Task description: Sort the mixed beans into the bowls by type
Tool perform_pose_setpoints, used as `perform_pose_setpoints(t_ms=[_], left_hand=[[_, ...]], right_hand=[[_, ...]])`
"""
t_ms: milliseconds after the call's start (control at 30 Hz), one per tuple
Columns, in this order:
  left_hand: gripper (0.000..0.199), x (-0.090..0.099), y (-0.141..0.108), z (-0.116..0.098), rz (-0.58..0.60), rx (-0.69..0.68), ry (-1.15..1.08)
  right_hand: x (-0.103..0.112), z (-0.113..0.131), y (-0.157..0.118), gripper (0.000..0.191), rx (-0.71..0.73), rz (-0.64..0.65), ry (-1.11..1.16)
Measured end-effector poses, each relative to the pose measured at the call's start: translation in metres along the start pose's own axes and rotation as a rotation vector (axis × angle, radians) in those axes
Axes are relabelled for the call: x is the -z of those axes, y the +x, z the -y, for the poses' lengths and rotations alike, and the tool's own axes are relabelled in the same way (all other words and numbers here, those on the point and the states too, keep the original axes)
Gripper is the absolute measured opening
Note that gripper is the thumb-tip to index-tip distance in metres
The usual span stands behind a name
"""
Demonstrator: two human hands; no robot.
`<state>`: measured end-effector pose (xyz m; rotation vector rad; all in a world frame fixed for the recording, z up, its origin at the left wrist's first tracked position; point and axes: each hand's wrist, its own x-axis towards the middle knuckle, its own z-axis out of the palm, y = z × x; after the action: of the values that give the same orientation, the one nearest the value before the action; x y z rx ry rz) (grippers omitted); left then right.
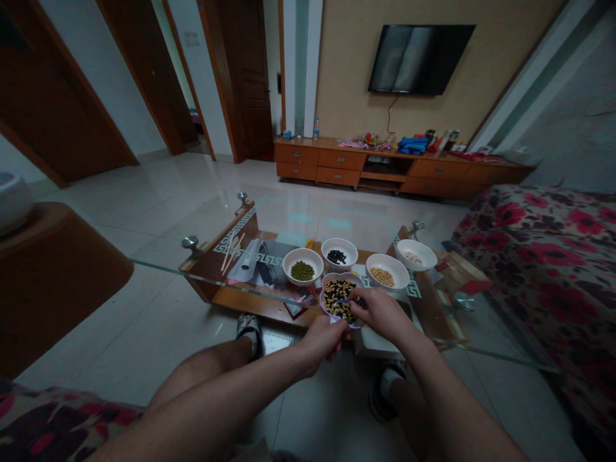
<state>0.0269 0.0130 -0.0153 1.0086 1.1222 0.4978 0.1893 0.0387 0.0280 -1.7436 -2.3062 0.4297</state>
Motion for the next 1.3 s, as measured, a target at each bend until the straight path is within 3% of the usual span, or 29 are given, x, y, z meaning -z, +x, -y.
perform_pose_setpoints(t_ms=[700,1100,1300], left_hand=[[0.019,0.0,0.002,0.003,-0.001,-0.007,-0.004],[0.019,0.0,0.001,0.001,0.007,0.006,-0.012],[0.015,0.001,0.003,0.001,0.004,0.008,-0.017]], right_hand=[[-0.002,-0.002,0.001,0.018,0.028,0.018,0.012],[0.002,0.003,0.003,0.019,0.047,-0.048,0.05],[0.0,0.007,0.011,0.02,0.053,-0.159,0.105]])
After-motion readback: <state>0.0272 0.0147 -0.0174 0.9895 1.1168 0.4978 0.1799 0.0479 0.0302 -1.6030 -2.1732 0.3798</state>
